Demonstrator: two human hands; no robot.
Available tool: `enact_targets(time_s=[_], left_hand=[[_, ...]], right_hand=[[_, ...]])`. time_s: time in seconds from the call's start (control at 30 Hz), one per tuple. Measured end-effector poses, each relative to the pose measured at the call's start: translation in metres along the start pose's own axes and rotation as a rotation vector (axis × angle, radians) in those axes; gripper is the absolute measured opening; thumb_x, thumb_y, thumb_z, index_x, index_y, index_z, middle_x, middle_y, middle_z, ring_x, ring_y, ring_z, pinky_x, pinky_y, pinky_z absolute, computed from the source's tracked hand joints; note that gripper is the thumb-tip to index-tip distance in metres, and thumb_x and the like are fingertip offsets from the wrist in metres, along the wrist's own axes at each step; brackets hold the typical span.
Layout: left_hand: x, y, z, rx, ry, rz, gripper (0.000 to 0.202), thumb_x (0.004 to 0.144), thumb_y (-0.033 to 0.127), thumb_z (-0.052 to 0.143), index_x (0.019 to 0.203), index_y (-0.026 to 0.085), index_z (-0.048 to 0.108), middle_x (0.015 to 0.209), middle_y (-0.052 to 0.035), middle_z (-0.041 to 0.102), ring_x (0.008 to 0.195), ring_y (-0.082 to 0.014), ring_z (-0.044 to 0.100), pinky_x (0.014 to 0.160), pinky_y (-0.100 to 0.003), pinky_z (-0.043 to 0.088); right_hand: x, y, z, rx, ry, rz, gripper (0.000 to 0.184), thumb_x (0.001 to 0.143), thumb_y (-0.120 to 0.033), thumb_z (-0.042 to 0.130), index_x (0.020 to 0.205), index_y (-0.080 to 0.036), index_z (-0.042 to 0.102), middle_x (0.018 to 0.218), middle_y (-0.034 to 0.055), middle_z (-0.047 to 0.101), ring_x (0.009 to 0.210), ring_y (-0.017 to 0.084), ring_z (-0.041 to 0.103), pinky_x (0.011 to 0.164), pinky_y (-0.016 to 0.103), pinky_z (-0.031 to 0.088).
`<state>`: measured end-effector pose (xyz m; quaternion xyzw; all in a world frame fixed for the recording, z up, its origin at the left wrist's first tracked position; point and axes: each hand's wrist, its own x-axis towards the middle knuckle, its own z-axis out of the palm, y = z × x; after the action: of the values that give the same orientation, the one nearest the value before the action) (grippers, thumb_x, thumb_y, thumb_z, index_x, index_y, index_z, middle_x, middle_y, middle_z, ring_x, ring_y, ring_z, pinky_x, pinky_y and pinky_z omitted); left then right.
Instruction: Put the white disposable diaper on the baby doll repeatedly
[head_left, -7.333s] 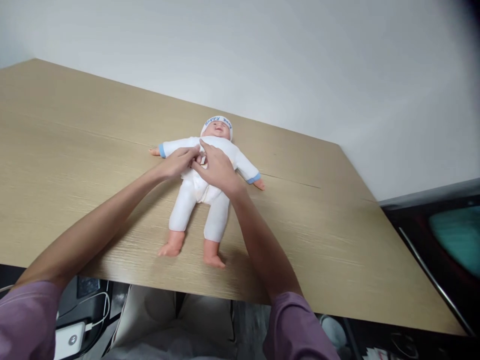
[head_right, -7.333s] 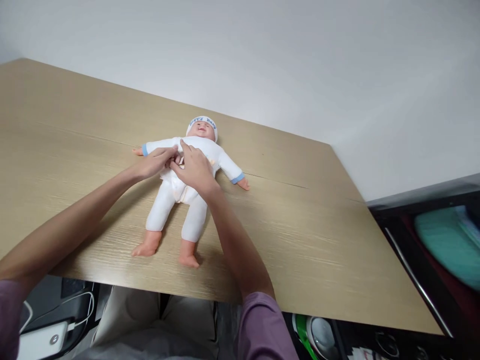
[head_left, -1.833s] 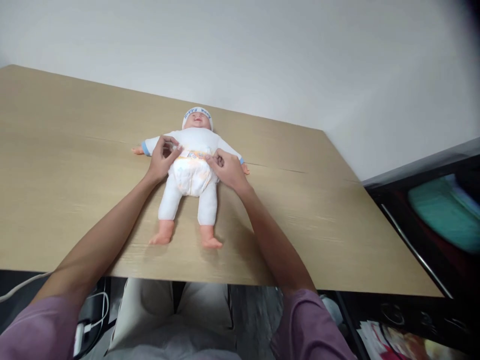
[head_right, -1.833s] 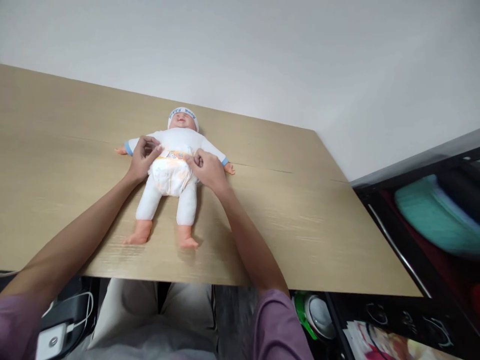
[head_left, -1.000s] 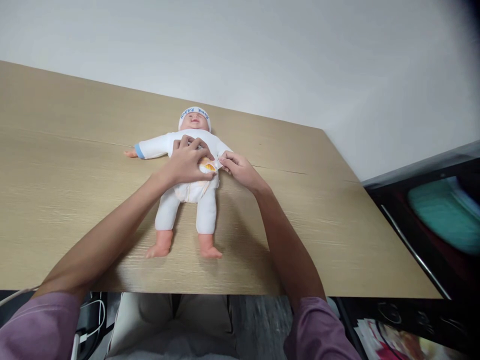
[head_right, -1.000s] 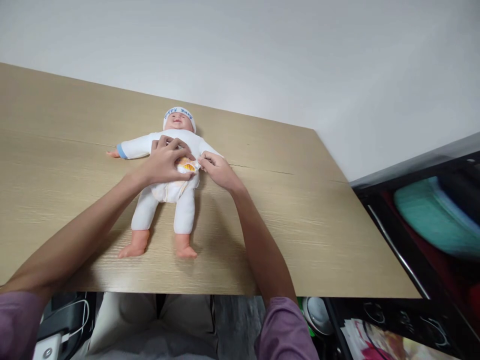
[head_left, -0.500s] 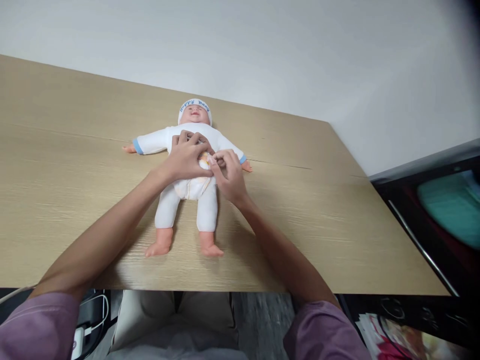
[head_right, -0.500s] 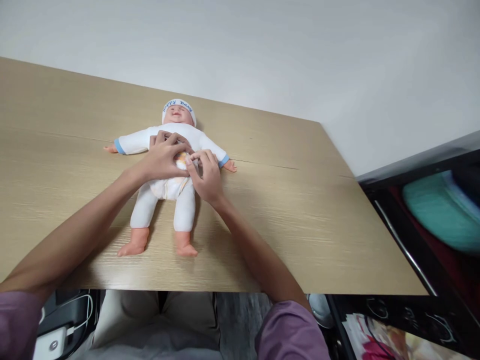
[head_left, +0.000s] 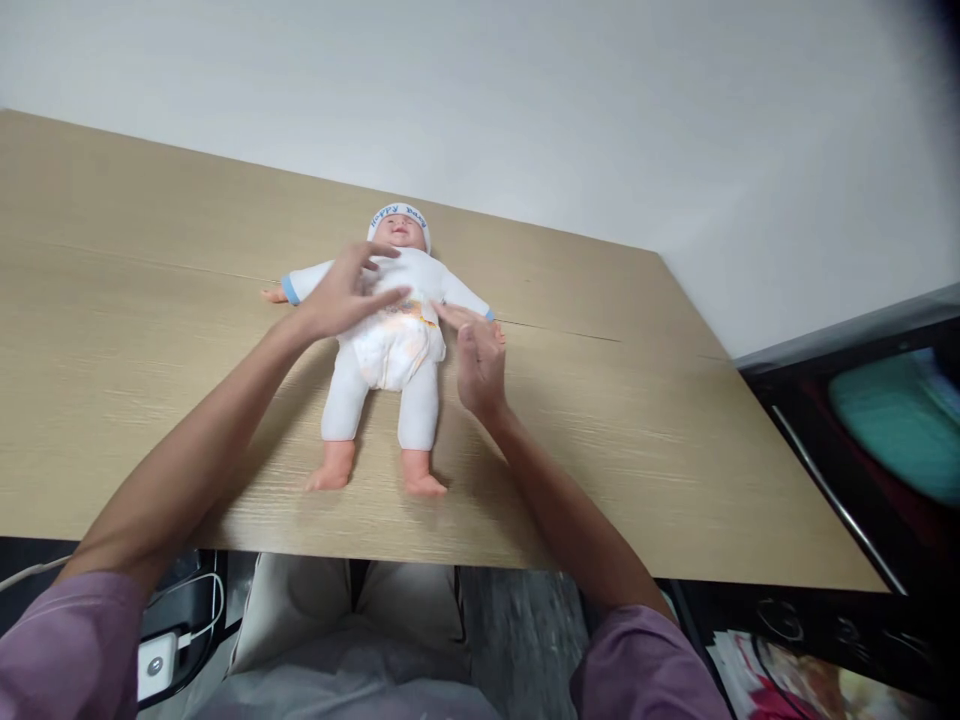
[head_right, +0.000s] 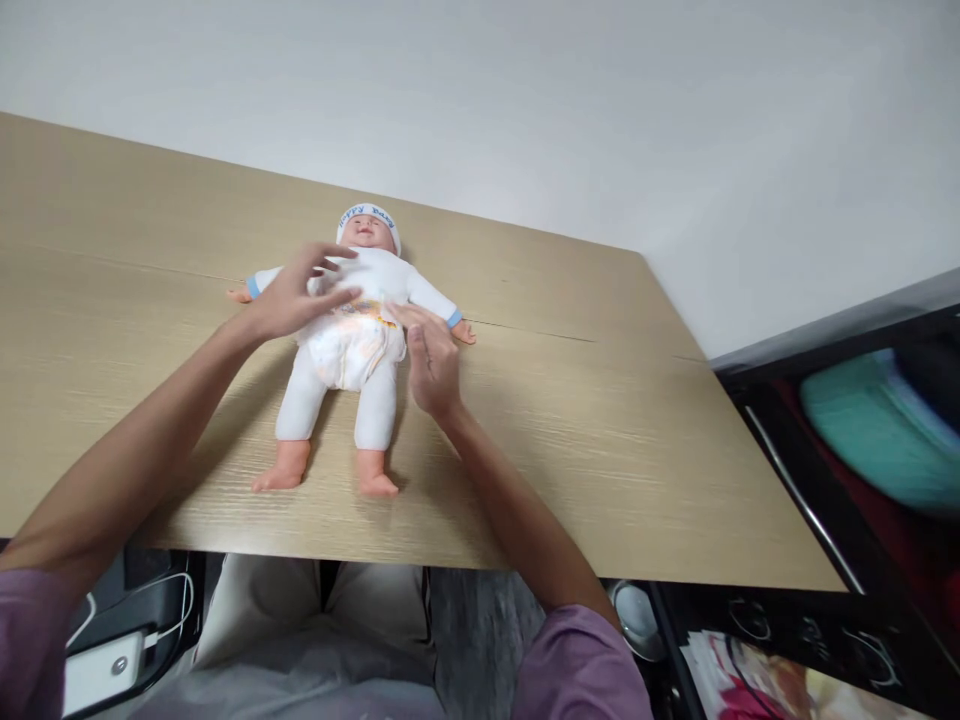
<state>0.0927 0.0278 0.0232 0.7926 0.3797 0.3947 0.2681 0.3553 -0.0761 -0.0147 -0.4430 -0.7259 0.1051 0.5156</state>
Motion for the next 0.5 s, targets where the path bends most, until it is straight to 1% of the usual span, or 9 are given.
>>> enact_targets(time_s=[0.07,0.1,0.13,0.2,0.27,0.33,0.4,0.47,0.5], left_hand=[[-0.006,-0.027,-0.019,0.105,0.206,-0.033,0.055,0.100,0.058,0.081,0.140,0.022,0.069,0.152,-0.0182,0.065,0.138,-0.0406,0.060,0.125,-0.059,0.046],[-0.010,-0.042,-0.027,0.183,0.279,-0.055,0.052,0.097,0.055,0.085,0.133,0.022,0.070,0.149,-0.0197,0.065,0.141,-0.0435,0.057,0.128,-0.062,0.042],[-0.014,-0.057,-0.033,0.252,0.322,-0.092,0.052,0.091,0.054,0.090,0.127,0.022,0.069,0.146,-0.0213,0.065,0.144,-0.0470,0.054,0.130,-0.066,0.038],[-0.022,-0.082,-0.037,0.348,0.338,-0.189,0.056,0.082,0.053,0.096,0.119,0.021,0.068,0.143,-0.0243,0.066,0.147,-0.0530,0.050,0.131,-0.072,0.033],[-0.028,-0.095,-0.030,0.405,0.320,-0.264,0.056,0.080,0.057,0.093,0.113,0.021,0.066,0.138,-0.0271,0.068,0.146,-0.0563,0.050,0.130,-0.076,0.031],[-0.031,-0.095,-0.017,0.447,0.314,-0.292,0.054,0.082,0.062,0.086,0.108,0.021,0.063,0.127,-0.0281,0.072,0.144,-0.0576,0.053,0.129,-0.078,0.030],[-0.033,-0.085,-0.004,0.452,0.327,-0.314,0.054,0.083,0.067,0.084,0.100,0.022,0.059,0.110,-0.0259,0.074,0.138,-0.0579,0.058,0.126,-0.078,0.034],[-0.037,-0.069,0.002,0.405,0.339,-0.346,0.059,0.080,0.071,0.088,0.092,0.025,0.053,0.094,-0.0210,0.072,0.127,-0.0560,0.065,0.119,-0.074,0.044],[-0.042,-0.058,0.003,0.373,0.343,-0.359,0.062,0.077,0.072,0.091,0.089,0.026,0.051,0.088,-0.0181,0.070,0.119,-0.0540,0.068,0.113,-0.070,0.050]], right_hand=[[0.008,0.014,-0.012,-0.097,0.027,0.062,0.058,0.124,-0.052,0.029,0.155,-0.031,0.074,0.154,0.0108,0.078,0.149,0.032,0.068,0.133,0.060,0.048],[0.012,0.026,-0.015,-0.158,0.028,0.087,0.055,0.123,-0.052,0.034,0.158,-0.030,0.071,0.158,0.0121,0.075,0.150,0.033,0.066,0.134,0.062,0.045],[0.016,0.039,-0.016,-0.224,0.020,0.109,0.054,0.121,-0.053,0.041,0.161,-0.028,0.067,0.162,0.0140,0.072,0.152,0.035,0.063,0.135,0.064,0.043],[0.023,0.067,-0.011,-0.346,-0.012,0.159,0.059,0.113,-0.054,0.056,0.160,-0.020,0.063,0.166,0.0215,0.066,0.155,0.040,0.057,0.135,0.068,0.038],[0.030,0.089,0.003,-0.430,-0.052,0.263,0.062,0.105,-0.051,0.066,0.153,-0.012,0.063,0.157,0.0287,0.068,0.150,0.044,0.057,0.132,0.070,0.040],[0.036,0.099,0.021,-0.465,-0.066,0.360,0.053,0.101,-0.046,0.069,0.141,-0.011,0.066,0.143,0.0296,0.072,0.140,0.045,0.061,0.126,0.071,0.044],[0.044,0.095,0.035,-0.451,-0.057,0.413,0.037,0.101,-0.042,0.068,0.126,-0.015,0.069,0.131,0.0268,0.075,0.132,0.044,0.064,0.122,0.070,0.048],[0.050,0.083,0.039,-0.415,-0.048,0.431,0.024,0.102,-0.038,0.067,0.116,-0.018,0.068,0.123,0.0238,0.076,0.127,0.043,0.066,0.120,0.067,0.050],[0.051,0.075,0.035,-0.400,-0.050,0.437,0.020,0.102,-0.036,0.068,0.113,-0.020,0.068,0.121,0.0226,0.077,0.124,0.042,0.068,0.118,0.065,0.052]])
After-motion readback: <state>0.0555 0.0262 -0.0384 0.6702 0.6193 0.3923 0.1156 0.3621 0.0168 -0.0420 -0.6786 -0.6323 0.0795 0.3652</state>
